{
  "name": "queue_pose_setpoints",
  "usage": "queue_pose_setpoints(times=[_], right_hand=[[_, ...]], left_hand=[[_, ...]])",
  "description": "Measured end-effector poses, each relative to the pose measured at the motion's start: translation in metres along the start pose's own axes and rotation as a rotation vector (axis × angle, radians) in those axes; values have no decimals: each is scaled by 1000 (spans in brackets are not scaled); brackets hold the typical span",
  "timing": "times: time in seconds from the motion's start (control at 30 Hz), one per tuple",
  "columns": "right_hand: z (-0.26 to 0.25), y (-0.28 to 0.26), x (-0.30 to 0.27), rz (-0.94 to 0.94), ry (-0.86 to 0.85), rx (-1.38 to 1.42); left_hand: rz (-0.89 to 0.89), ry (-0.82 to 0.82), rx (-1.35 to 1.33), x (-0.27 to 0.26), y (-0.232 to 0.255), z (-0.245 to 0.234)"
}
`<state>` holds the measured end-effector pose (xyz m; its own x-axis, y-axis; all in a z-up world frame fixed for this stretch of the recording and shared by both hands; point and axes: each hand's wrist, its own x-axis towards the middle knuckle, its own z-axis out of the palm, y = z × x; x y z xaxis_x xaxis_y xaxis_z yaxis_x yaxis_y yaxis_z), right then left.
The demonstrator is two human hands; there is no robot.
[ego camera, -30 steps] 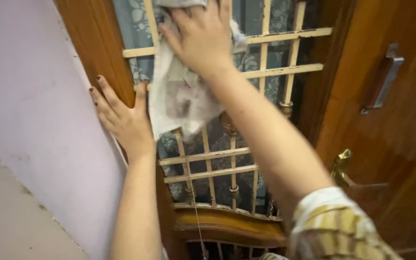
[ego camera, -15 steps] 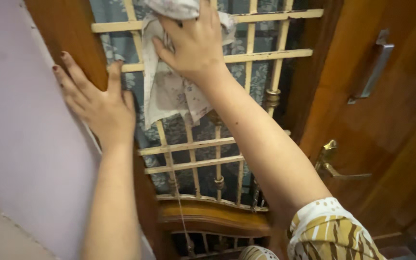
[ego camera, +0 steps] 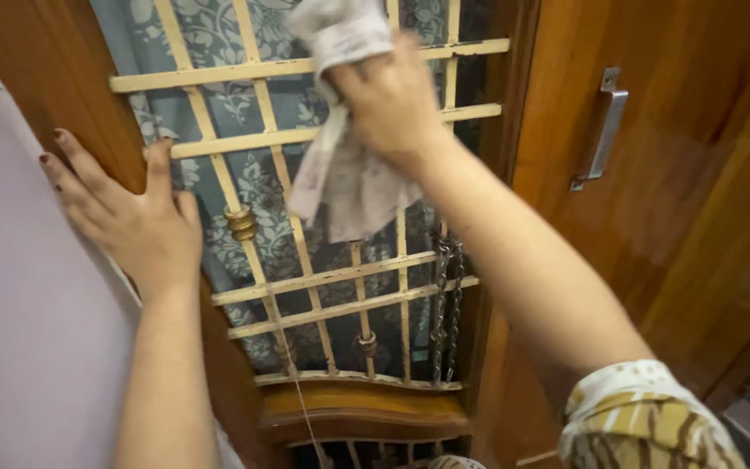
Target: The person wipes the metal bars of a decorative door grille with a cloth. They systematically clean the horizontal and vertical bars, moving from the center outward and then back to the center, ensuring all visible surfaces are wiped.
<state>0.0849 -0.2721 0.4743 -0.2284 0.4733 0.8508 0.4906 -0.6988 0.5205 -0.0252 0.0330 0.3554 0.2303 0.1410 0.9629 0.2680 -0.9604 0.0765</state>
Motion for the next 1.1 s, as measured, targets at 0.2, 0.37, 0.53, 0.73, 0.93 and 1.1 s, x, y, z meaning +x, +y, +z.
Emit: queue_pose_setpoints(times=[0.2,0.37,0.53,0.73,0.93,1.1], right_hand=[[-25,45,-24,-27,54,-182],[-18,49,-59,145,64,-81],[-4,44,-92,344,20,3],[-13,29,-104,226,-33,120],[-16,31,-32,177,156,-291],[24,19,14,482,281,315]], left_hand=[[-1,-1,4,-2,-2,5],[11,23,-9,-1,0,0],[-5,7,-33,0,3,-2],[-5,7,-13,1,1,2],[-30,19,-75,6,8,-3],[-5,60,-71,6,12,-10]])
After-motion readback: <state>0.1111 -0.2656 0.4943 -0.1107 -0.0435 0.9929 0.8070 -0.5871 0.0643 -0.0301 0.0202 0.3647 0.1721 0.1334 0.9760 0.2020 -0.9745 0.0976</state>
